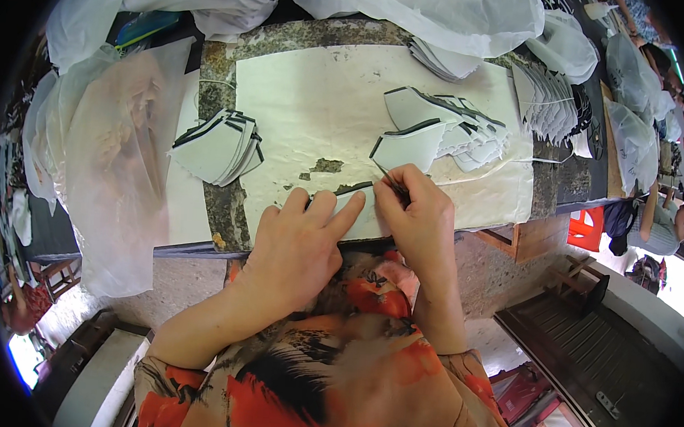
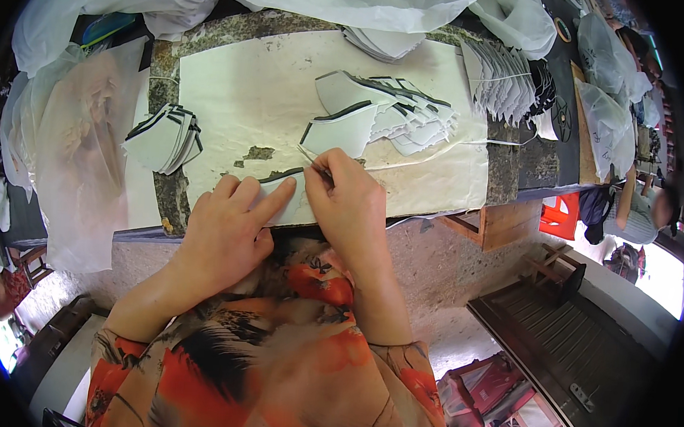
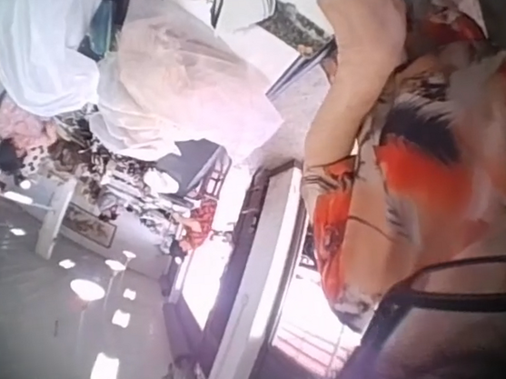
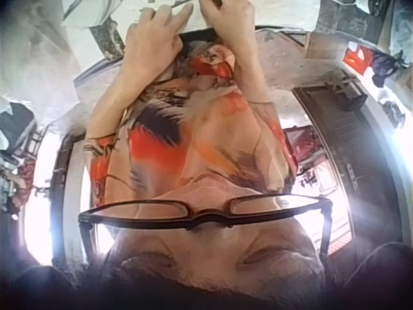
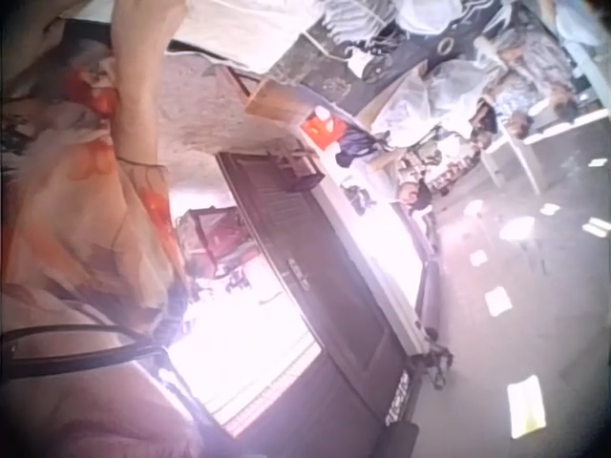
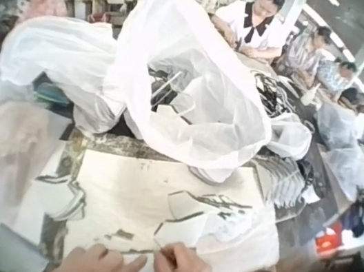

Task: Trimming excess material from shoe upper components using a small blade at a workbench.

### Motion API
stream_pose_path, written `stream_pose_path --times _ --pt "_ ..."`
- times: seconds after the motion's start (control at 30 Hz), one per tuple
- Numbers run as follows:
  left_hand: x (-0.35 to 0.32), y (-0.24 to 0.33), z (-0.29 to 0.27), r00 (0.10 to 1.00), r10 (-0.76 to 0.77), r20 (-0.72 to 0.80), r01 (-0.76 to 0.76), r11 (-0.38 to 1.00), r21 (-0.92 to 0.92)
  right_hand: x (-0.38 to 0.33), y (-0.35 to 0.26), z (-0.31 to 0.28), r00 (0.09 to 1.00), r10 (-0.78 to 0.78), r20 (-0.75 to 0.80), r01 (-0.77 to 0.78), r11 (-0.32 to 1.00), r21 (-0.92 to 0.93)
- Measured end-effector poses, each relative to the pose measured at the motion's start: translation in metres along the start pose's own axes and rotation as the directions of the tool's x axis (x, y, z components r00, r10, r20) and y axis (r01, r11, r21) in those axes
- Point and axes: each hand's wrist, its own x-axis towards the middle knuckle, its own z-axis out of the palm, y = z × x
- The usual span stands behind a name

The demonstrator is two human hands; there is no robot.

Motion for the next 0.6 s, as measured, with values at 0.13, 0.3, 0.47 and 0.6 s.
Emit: stream_pose_path --times 0.13,0.3,0.47,0.6 --pt "0.0011 0.0006 -0.0009 1.0 0.007 0.005 -0.007 1.0 -0.003 0.0014 0.0023 -0.0004 1.0 0.017 0.005 -0.017 1.0 -0.004" --pt "0.0047 0.0026 -0.0026 1.0 0.016 0.016 -0.016 1.0 0.016 0.0023 0.0007 -0.0008 0.999 0.054 0.009 -0.054 0.998 -0.023" --pt "0.0063 0.0025 -0.0028 0.999 0.002 0.04 -0.002 1.0 -0.004 0.0024 -0.0022 -0.0006 0.996 0.088 0.012 -0.087 0.995 -0.05" --pt "0.0074 0.0017 -0.0032 0.999 -0.006 0.051 0.006 1.0 -0.004 0.005 -0.0034 -0.0012 0.996 0.091 0.022 -0.089 0.99 -0.108"
